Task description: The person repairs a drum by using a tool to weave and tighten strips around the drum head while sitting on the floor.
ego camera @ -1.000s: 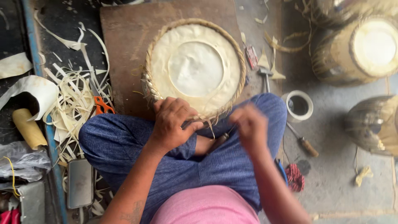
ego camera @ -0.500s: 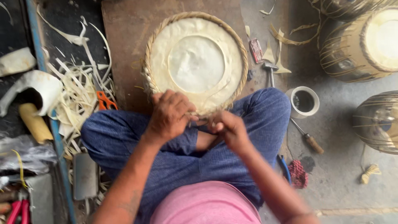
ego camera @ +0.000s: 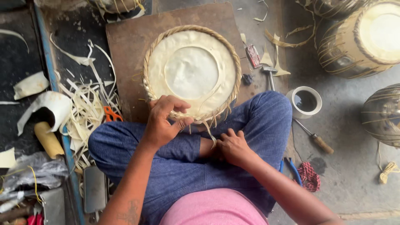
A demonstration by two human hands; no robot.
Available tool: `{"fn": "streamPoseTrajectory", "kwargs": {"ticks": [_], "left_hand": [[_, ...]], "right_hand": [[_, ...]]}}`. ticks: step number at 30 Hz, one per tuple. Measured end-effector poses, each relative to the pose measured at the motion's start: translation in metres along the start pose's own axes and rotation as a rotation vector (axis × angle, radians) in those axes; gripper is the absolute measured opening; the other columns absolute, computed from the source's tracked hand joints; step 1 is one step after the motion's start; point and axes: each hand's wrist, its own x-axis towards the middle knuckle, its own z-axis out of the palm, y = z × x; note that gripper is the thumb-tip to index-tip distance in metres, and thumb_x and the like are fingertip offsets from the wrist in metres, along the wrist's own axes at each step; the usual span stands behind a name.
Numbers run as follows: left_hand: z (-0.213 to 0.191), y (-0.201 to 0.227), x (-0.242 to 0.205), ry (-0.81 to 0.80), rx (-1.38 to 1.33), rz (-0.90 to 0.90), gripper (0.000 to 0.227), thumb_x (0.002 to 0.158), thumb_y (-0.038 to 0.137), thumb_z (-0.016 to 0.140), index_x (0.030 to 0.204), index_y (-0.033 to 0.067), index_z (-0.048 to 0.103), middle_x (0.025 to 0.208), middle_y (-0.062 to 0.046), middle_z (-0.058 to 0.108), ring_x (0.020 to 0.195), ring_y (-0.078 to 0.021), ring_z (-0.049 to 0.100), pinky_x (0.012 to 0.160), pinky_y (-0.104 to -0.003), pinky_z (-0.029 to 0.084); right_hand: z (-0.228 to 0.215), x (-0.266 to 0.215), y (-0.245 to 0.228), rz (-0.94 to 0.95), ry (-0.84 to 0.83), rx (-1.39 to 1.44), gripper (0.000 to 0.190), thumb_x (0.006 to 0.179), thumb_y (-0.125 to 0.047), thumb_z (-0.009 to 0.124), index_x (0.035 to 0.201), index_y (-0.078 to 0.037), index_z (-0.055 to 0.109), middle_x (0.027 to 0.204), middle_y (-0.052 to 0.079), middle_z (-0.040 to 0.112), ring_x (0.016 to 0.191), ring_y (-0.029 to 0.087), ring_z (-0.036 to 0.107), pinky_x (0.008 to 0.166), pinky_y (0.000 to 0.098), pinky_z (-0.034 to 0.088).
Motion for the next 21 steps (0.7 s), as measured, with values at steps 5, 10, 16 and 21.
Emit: {"fn": "streamPoseTrajectory", "kwargs": {"ticks": [5,10,16,21], "left_hand": [[0.001,0.003,0.002,0.013,0.008,-0.026,0.032,0.086,0.037,0.081,0.106,0.0149,0.068,0.089,0.003,0.068,0.088,-0.0151,0.065,0.094,-0.034,0.038],[0.003,0.005,0.001,0.0,0.031,-0.041,0.024,0.09,0.032,0.079,0.104,0.0158,0.069,0.086,0.005,0.069,0.088,-0.0142,0.065,0.095,-0.035,0.038],[0.006,0.007,0.002,-0.018,0.095,-0.037,0.023,0.089,0.033,0.078,0.103,0.0156,0.069,0.086,0.004,0.069,0.089,-0.0159,0.064,0.094,-0.037,0.037],[0.005,0.009,0.002,-0.042,0.112,-0.06,0.023,0.088,0.034,0.078,0.101,0.0164,0.069,0.084,0.005,0.069,0.087,-0.0166,0.063,0.093,-0.037,0.037]], "right_hand": [[-0.01,0.004,-0.001,-0.077,0.058,-0.08,0.014,0.086,-0.017,0.07,0.1,-0.017,0.072,0.106,0.003,0.063,0.107,0.025,0.052,0.084,0.0432,0.039],[-0.084,-0.031,-0.013,-0.179,0.12,0.307,0.033,0.074,-0.016,0.081,0.103,-0.01,0.066,0.098,0.005,0.066,0.1,0.027,0.061,0.083,0.043,0.045],[-0.164,-0.103,0.022,-0.034,0.497,0.957,0.056,0.079,0.006,0.075,0.131,-0.007,0.06,0.11,0.005,0.073,0.09,0.015,0.074,0.081,0.0298,0.062],[-0.179,-0.145,0.078,0.09,0.859,1.101,0.049,0.092,0.015,0.068,0.135,-0.008,0.057,0.112,0.021,0.072,0.102,0.025,0.074,0.092,0.0386,0.063]]}}
